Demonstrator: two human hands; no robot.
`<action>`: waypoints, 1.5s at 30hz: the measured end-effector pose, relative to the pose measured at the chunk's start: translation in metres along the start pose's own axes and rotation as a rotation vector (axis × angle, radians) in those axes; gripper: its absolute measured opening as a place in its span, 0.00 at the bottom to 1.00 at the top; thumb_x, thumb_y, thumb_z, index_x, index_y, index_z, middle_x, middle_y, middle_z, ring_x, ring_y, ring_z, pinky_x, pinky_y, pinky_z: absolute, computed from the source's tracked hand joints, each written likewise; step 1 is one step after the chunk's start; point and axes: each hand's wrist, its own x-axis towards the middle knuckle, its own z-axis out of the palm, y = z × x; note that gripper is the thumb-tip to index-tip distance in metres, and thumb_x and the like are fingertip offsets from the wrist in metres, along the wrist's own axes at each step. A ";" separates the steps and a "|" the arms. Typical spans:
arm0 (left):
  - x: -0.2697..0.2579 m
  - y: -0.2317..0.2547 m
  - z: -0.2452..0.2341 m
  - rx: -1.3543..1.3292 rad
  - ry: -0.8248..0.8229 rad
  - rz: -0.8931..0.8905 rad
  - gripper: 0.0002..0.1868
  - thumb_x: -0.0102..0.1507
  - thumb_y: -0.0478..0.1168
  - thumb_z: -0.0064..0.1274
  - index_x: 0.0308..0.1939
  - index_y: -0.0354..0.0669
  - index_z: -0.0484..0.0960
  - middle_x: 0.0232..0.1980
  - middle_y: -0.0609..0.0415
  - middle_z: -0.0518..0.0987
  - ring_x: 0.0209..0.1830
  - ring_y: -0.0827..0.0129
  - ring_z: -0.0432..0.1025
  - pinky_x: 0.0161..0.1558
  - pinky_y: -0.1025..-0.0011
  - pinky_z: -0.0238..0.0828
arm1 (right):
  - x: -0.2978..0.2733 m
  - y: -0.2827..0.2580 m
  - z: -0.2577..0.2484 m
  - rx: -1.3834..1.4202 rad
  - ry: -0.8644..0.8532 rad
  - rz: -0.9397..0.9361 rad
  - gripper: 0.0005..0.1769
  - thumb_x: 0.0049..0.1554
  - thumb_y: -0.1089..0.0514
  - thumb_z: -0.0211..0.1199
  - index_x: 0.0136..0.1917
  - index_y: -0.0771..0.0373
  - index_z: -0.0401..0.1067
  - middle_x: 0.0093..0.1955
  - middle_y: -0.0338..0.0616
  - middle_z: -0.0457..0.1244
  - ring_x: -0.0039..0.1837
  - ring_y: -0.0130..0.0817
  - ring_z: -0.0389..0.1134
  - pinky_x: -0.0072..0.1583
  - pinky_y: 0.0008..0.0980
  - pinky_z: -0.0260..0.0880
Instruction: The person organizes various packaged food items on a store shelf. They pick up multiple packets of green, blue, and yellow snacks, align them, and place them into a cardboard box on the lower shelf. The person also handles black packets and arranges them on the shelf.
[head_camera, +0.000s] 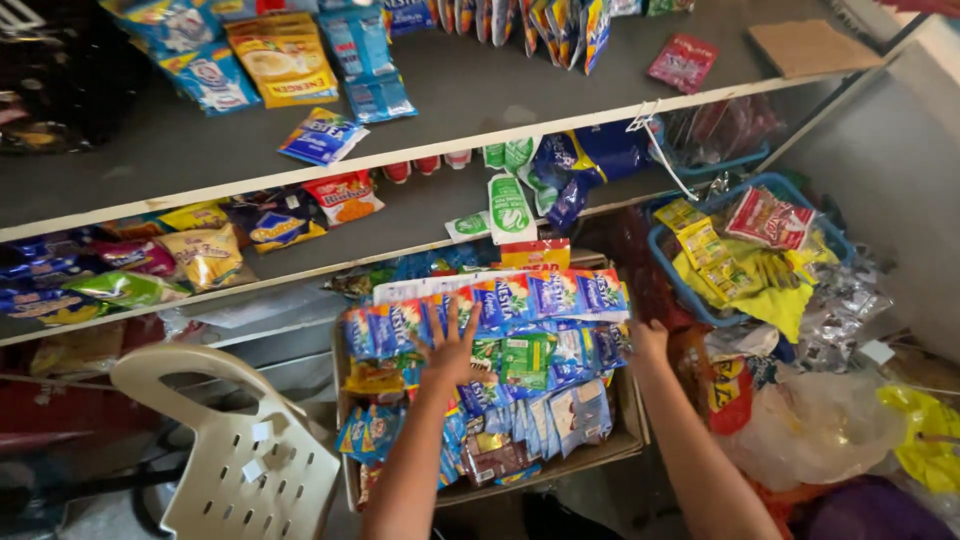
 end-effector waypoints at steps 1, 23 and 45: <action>0.011 -0.001 0.009 -0.004 -0.002 0.001 0.81 0.40 0.69 0.74 0.82 0.71 0.31 0.84 0.49 0.17 0.81 0.32 0.15 0.66 0.16 0.21 | 0.013 0.008 0.000 -0.004 0.002 0.000 0.30 0.56 0.60 0.61 0.72 0.56 0.63 0.52 0.36 0.57 0.54 0.34 0.58 0.56 0.56 0.65; 0.007 -0.005 0.027 -0.042 0.142 -0.015 0.75 0.44 0.54 0.77 0.82 0.76 0.35 0.85 0.55 0.23 0.83 0.39 0.16 0.65 0.14 0.21 | -0.143 0.005 0.123 -1.406 -0.279 -1.107 0.47 0.58 0.29 0.51 0.83 0.38 0.37 0.86 0.55 0.27 0.82 0.68 0.23 0.69 0.80 0.22; 0.048 -0.153 -0.148 -2.015 0.338 0.320 0.29 0.63 0.45 0.54 0.69 0.56 0.70 0.67 0.62 0.72 0.64 0.67 0.66 0.60 0.52 0.68 | -0.263 -0.101 0.466 -0.993 -0.298 -1.790 0.37 0.51 0.62 0.59 0.75 0.56 0.63 0.80 0.57 0.45 0.79 0.64 0.43 0.70 0.78 0.36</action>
